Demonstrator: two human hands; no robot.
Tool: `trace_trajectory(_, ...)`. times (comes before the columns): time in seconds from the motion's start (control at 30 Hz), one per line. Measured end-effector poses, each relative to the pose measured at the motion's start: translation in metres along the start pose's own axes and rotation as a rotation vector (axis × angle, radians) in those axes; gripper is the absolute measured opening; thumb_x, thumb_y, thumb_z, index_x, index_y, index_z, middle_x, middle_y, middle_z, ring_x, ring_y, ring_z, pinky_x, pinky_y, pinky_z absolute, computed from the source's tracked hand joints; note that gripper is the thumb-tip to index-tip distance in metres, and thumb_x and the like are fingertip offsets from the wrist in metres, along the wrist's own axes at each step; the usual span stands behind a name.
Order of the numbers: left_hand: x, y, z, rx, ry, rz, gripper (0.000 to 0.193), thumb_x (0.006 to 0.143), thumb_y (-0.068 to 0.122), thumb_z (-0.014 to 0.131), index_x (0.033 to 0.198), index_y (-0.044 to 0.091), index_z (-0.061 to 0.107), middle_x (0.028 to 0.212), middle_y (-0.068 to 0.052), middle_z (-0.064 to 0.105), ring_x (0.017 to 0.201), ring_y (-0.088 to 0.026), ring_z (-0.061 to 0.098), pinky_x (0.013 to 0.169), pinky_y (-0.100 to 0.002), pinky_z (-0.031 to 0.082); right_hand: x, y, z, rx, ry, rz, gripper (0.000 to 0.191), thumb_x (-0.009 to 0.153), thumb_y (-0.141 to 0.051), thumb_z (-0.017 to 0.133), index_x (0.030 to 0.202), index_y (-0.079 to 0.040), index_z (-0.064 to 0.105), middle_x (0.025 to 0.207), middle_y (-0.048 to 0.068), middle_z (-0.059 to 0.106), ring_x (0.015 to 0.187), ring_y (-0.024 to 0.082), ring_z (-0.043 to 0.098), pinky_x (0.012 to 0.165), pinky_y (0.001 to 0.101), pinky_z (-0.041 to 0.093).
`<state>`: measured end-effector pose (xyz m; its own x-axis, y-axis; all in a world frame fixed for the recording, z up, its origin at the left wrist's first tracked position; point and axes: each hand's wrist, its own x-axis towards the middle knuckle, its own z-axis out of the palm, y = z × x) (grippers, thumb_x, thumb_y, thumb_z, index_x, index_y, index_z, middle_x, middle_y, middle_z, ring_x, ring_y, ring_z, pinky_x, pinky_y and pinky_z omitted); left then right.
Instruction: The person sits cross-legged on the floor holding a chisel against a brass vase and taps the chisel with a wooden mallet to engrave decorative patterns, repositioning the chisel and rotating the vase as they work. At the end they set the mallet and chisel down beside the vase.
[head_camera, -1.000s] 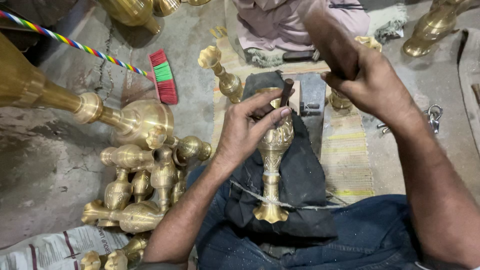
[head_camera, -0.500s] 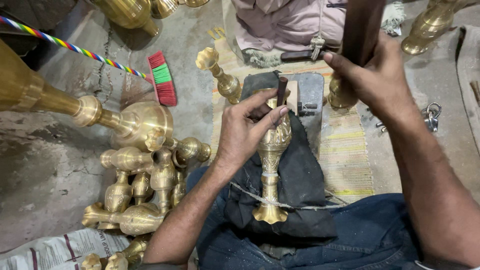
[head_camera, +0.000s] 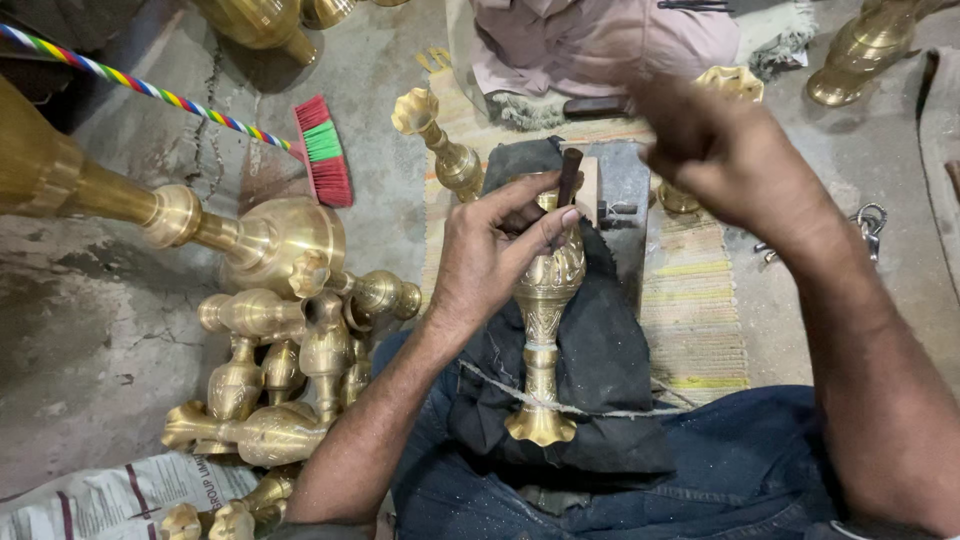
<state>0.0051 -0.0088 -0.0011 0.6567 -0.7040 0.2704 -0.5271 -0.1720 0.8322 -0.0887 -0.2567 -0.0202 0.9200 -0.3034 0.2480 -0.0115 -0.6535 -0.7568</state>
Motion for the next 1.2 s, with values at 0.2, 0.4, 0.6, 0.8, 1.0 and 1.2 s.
trace_trajectory(0.2,0.0009,-0.0013,0.0005,0.004,0.010,-0.016,0.041,0.094,0.019,0.078,0.131,0.003,0.070,0.080,-0.004,0.078,0.072,-0.006,0.072,0.064,-0.024,0.059,0.0022,0.0017,0.0012,0.036,0.014,0.052,0.045,0.095,-0.019,0.079,0.131,-0.002,0.059,0.108,0.014,0.073,0.097,0.024,0.072,0.086,0.0412,0.062)
trace_trajectory(0.4,-0.0005,-0.0049,-0.0009,-0.041,-0.013,-0.003,0.042,0.095,0.020,0.078,0.131,0.001,0.069,0.083,-0.005,0.077,0.074,-0.005,0.071,0.067,-0.024,0.059,0.0008,-0.0016,-0.0006,0.071,-0.010,0.141,0.044,0.096,-0.020,0.077,0.132,-0.005,0.055,0.108,0.015,0.070,0.096,0.022,0.072,0.083,0.0381,0.063)
trace_trajectory(0.6,-0.0005,-0.0035,0.0044,-0.254,0.073,-0.132,0.044,0.094,0.018,0.077,0.132,0.001,0.065,0.084,-0.004,0.077,0.075,-0.004,0.072,0.066,-0.024,0.063,0.0019,0.0005,-0.0031,-0.093,0.146,-0.040,0.030,0.104,-0.013,0.072,0.128,0.000,0.060,0.110,0.018,0.072,0.098,0.025,0.073,0.086,0.0402,0.063)
trace_trajectory(0.8,-0.0038,0.0029,0.0042,-0.019,0.059,-0.008,0.038,0.095,0.016,0.078,0.129,0.003,0.071,0.074,-0.003,0.075,0.070,-0.004,0.069,0.064,-0.023,0.057,0.0007,0.0033,-0.0043,0.050,0.060,-0.226,0.043,0.085,0.005,0.062,0.129,0.005,0.060,0.104,0.020,0.072,0.096,0.027,0.072,0.084,0.0434,0.059)
trace_trajectory(1.0,-0.0004,0.0026,0.0019,0.047,0.054,0.019,0.039,0.094,0.019,0.079,0.129,0.004,0.071,0.078,-0.003,0.078,0.069,-0.005,0.073,0.063,-0.023,0.059,-0.0012,-0.0023,-0.0059,-0.005,0.013,0.041,0.054,0.095,-0.013,0.073,0.144,-0.003,0.055,0.108,0.016,0.072,0.093,0.023,0.074,0.085,0.0398,0.064)
trace_trajectory(1.2,-0.0005,0.0010,0.0026,0.009,0.040,0.028,0.039,0.095,0.019,0.078,0.129,0.003,0.071,0.078,-0.004,0.078,0.069,-0.006,0.072,0.063,-0.024,0.059,-0.0015,-0.0023,-0.0051,0.006,0.016,0.053,0.051,0.097,-0.017,0.075,0.142,-0.004,0.055,0.112,0.018,0.071,0.097,0.023,0.073,0.086,0.0410,0.060)
